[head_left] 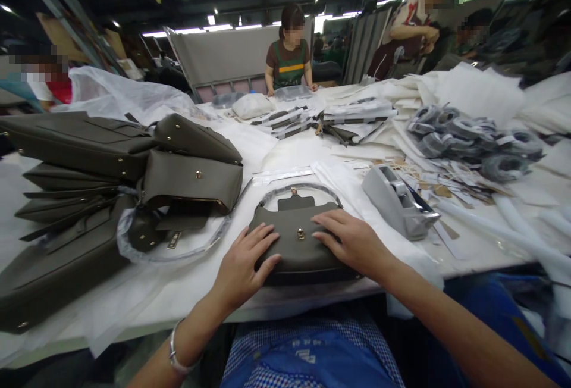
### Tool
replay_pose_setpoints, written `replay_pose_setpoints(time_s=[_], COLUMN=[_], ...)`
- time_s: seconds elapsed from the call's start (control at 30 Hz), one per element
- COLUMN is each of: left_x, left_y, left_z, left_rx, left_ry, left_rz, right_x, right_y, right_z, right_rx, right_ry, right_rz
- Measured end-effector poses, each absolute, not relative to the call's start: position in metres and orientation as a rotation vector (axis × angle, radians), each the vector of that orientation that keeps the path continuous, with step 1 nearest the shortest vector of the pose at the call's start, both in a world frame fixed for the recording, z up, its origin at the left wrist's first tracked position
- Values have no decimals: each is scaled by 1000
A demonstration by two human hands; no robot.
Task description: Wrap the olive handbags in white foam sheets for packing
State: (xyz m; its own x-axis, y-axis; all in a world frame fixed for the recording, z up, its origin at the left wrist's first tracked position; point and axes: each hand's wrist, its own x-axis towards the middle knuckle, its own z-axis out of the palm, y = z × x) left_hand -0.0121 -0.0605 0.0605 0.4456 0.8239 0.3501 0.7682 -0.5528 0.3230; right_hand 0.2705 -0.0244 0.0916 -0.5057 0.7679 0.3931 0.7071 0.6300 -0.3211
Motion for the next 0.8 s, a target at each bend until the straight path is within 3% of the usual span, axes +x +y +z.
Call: replay_pose_setpoints(time_s=[0.23, 0.5, 0.63, 0.8], left_x=[-6, -9, -12, -3], left_y=[-66, -62, -63, -59], left_z=[49, 49, 61, 72], left_rx=[2653, 2709, 2825, 2937], left_ry=[1470, 1405, 1382, 1222], left_rz=[850, 822, 605, 366], right_x=[226, 220, 255, 290], right_y=[5, 0, -15, -37], right_z=[98, 95, 110, 97], right_rx=[-1122, -1558, -1345, -969], right_ry=[-2829, -2678, -2501, -2727], right_rz=[-47, 218, 424, 195])
